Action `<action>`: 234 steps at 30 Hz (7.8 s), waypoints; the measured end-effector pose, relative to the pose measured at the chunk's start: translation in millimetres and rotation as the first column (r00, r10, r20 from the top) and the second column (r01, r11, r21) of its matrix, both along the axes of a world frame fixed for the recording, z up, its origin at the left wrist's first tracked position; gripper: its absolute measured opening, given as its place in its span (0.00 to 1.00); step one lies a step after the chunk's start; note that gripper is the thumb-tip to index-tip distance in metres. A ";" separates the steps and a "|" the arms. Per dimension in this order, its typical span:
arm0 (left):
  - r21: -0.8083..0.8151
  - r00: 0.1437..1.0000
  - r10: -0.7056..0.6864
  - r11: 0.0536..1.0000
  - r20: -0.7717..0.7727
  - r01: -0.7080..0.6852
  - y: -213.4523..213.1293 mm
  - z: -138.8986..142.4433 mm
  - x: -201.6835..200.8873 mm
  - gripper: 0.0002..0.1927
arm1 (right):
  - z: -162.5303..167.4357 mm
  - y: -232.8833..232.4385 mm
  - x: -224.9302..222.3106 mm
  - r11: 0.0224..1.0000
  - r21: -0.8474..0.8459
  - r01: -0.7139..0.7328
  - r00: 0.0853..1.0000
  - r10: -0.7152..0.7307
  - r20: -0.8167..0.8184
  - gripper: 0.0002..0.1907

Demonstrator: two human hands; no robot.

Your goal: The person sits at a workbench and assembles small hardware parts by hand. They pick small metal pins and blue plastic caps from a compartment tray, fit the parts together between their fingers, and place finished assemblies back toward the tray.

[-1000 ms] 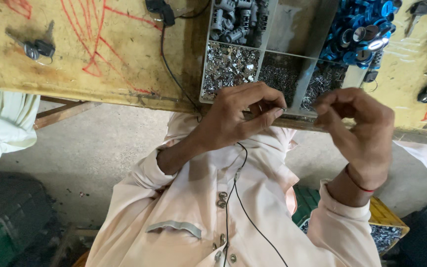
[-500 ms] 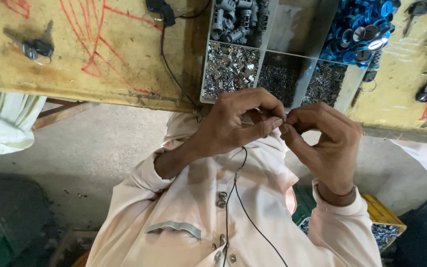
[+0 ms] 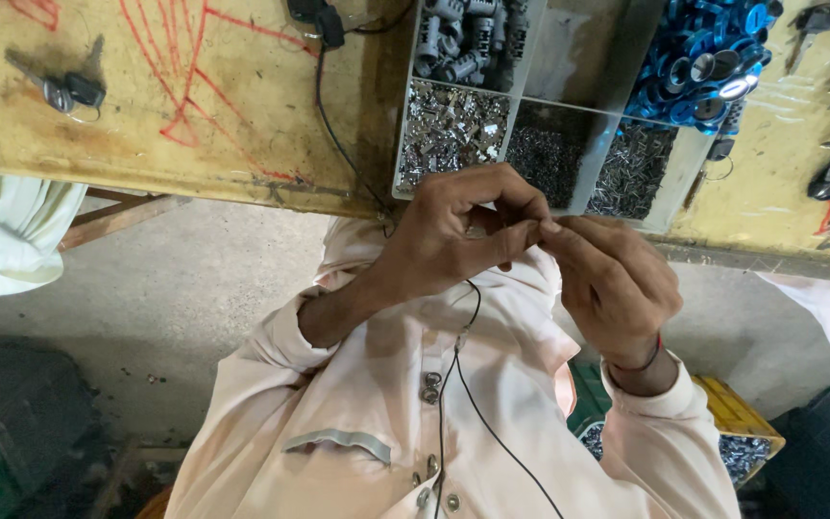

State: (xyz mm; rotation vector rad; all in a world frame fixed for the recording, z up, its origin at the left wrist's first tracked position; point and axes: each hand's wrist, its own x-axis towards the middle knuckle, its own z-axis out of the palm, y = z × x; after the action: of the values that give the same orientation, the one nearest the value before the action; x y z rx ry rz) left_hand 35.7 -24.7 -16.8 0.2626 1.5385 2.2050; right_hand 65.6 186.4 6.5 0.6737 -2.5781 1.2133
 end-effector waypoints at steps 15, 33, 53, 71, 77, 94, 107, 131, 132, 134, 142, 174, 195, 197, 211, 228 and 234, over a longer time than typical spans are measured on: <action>0.223 0.954 -0.076 0.975 0.291 0.010 3.3 -4.0 4.2 0.07 | 2.1 -5.4 -5.8 1.000 -0.016 -0.024 0.989 0.021 -0.147 0.12; 0.092 0.967 -0.148 0.987 0.209 0.131 -17.1 -14.5 -10.3 0.07 | 53.8 -22.6 -63.6 0.975 0.220 0.029 0.981 -0.069 0.179 0.11; 0.360 0.958 -0.169 0.930 0.231 0.077 -33.1 -15.4 -10.9 0.05 | 51.5 -34.7 -67.6 0.992 0.056 -0.111 0.898 0.076 0.434 0.13; -0.005 0.959 0.079 0.997 0.272 -0.081 -11.5 4.2 13.8 0.10 | 38.4 -20.8 -17.4 0.971 0.231 -0.055 0.997 0.043 0.057 0.18; -0.075 0.955 0.102 0.994 0.278 -0.084 -6.7 8.4 15.5 0.10 | 36.8 -8.9 -11.5 0.957 0.277 -0.083 0.996 0.084 0.007 0.20; -0.108 0.962 0.157 0.977 -0.224 -0.185 -3.7 3.8 10.6 0.12 | 51.0 15.0 -16.7 0.996 0.033 0.082 0.930 -0.089 0.356 0.13; -0.151 0.874 0.127 0.963 -0.470 -0.221 -0.9 -18.5 -13.0 0.09 | -0.6 54.6 -63.4 0.826 0.479 0.296 0.955 -0.254 -0.151 0.13; -0.469 0.368 -0.330 0.787 -0.869 -0.401 1.6 -7.1 0.1 0.08 | 14.8 26.9 -14.2 0.837 -0.430 0.338 0.571 0.181 0.800 0.05; -0.469 0.370 -0.331 0.788 -0.868 -0.397 2.0 -7.0 0.7 0.08 | 13.6 27.3 -13.2 0.832 -0.439 0.339 0.574 0.187 0.797 0.06; -0.477 0.376 -0.335 0.786 -0.864 -0.394 2.5 -6.6 2.1 0.08 | 11.4 29.2 -11.8 0.815 -0.467 0.343 0.573 0.212 0.792 0.05; -0.477 0.391 -0.331 0.797 -0.859 -0.371 6.1 -2.1 3.3 0.09 | 8.9 37.9 -8.9 0.808 -0.471 0.354 0.537 0.237 0.809 0.05; -0.226 0.639 0.100 0.885 -0.763 -0.408 20.1 -16.8 -5.7 0.23 | -29.6 134.6 -20.4 0.836 0.482 0.260 0.886 -0.405 0.224 0.10; -0.216 0.684 0.054 0.928 -0.728 -0.303 35.5 -19.2 3.2 0.20 | -24.7 137.3 -11.5 0.864 -0.117 0.490 0.787 -0.381 0.485 0.17; -0.225 0.702 0.046 0.931 -0.711 -0.288 34.8 -17.6 4.4 0.20 | -22.0 142.9 -0.1 0.797 -0.275 0.537 0.777 -0.341 0.529 0.10; -0.246 0.664 0.034 0.914 -0.747 -0.324 39.5 -5.0 13.4 0.21 | -18.4 23.1 21.4 0.837 -0.407 0.366 0.931 -0.332 0.153 0.15; -0.009 0.982 0.174 0.985 0.079 -0.174 27.2 -16.5 34.2 0.16 | 35.7 9.3 -9.3 0.941 0.324 -0.102 0.985 0.051 0.163 0.34; -0.194 0.983 0.151 0.966 -0.106 -0.169 13.1 -2.6 33.8 0.11 | 62.9 4.5 -30.6 0.887 0.336 -0.316 0.927 0.214 0.308 0.30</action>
State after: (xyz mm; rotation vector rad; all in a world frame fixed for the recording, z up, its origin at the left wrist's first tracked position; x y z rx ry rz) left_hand 69.4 -11.6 -19.4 0.1817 1.8787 2.1589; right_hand 35.0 190.9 69.4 1.0416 -3.0697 0.9227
